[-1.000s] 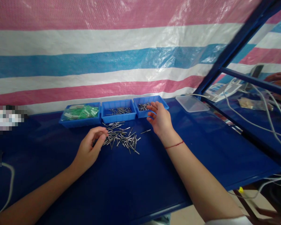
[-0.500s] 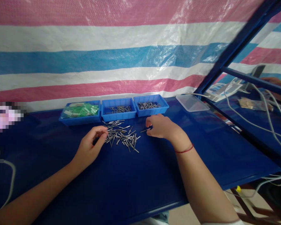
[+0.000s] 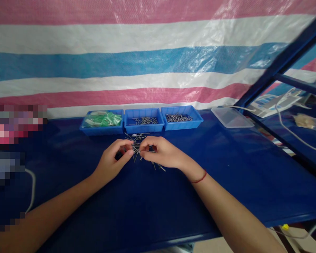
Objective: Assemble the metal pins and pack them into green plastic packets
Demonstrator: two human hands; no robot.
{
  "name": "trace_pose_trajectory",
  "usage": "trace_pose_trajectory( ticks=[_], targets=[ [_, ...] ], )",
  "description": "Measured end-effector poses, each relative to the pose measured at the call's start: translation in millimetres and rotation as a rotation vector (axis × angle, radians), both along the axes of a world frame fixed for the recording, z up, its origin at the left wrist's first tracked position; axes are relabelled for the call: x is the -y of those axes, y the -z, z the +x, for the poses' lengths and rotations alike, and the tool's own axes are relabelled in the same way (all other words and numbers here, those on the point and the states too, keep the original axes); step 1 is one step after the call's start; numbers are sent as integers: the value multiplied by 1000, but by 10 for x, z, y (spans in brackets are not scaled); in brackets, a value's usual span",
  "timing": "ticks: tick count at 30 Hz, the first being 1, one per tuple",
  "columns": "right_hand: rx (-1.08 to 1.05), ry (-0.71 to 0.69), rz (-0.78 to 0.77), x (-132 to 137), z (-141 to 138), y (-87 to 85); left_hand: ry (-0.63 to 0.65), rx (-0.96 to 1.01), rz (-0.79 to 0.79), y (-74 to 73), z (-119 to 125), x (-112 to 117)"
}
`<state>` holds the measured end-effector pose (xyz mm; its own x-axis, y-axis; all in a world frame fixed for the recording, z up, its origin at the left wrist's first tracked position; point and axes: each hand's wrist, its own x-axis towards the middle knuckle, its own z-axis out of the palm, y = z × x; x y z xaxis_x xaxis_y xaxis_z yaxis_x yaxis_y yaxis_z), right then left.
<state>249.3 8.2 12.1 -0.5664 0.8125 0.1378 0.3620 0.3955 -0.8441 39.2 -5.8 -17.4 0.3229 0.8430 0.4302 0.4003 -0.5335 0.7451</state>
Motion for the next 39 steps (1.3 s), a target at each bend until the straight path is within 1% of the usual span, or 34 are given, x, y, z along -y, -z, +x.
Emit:
trace_pose_trajectory(
  ticks=[2, 5, 7, 10, 14, 20, 23, 28, 32, 35, 39],
  targets=[
    [-26, -18, 53, 34, -88, 49, 27, 14, 14, 4, -1, 4],
    [-38, -1, 169, 43, -138, 108, 56, 34, 41, 10, -2, -3],
    [-32, 19, 240, 39, -147, 130, 54, 47, 49, 7, 0, -13],
    [-29, 45, 297, 38, -155, 139, 33, 67, 27, -2, 3, -27],
    [-27, 56, 316, 47, -158, 139, 14, 86, -22, -14, 5, -28],
    [14, 16, 377, 51, -148, 153, 12, 71, -11, -15, 2, -18],
    [22, 25, 422, 42, -144, 165, 19, 82, -5, -4, -3, -20],
    [-15, 98, 456, 15, -138, 202, 26, 71, 29, -2, -16, -28],
    [-55, 185, 438, 10, -145, 222, 14, 89, 60, 0, -26, -47],
    [-94, 245, 414, 19, -149, 199, -12, 92, 63, 4, -29, -59],
    [-144, 274, 407, 40, -144, 137, -26, 76, 26, 3, -25, -63]
  ],
)
